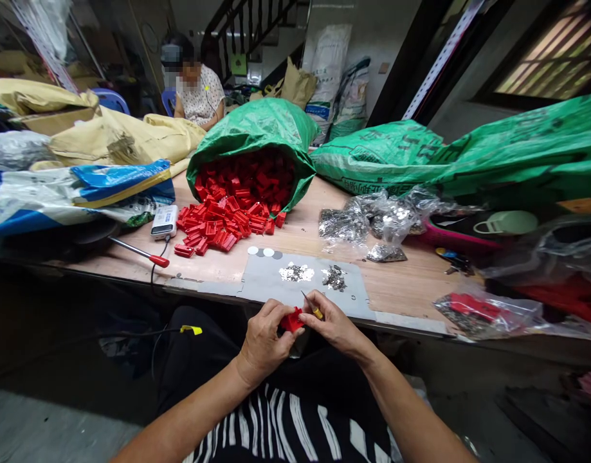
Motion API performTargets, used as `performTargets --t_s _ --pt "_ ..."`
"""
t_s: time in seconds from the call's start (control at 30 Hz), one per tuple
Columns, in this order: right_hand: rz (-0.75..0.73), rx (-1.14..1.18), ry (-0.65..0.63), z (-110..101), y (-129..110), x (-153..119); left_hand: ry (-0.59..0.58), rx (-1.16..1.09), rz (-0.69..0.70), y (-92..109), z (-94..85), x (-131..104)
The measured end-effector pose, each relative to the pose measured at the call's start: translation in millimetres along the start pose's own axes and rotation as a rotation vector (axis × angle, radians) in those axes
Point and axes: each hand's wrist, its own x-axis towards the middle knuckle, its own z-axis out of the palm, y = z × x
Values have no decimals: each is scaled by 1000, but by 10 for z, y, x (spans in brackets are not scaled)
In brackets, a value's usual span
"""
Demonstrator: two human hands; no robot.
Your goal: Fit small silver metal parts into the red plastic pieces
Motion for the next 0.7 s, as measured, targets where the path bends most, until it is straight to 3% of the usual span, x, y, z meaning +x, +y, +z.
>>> performTargets --t_s 0.27,0.5,0.7 --pt "188 378 -186 59 -22 -12 -11 -129 1 -64 -93 -41" --pt "250 495 -200 71 -27 -16 -2 -228 73 -160 -141 -34" --pt "249 504 -219 71 -46 47 63 -428 -80 -264 -102 -48"
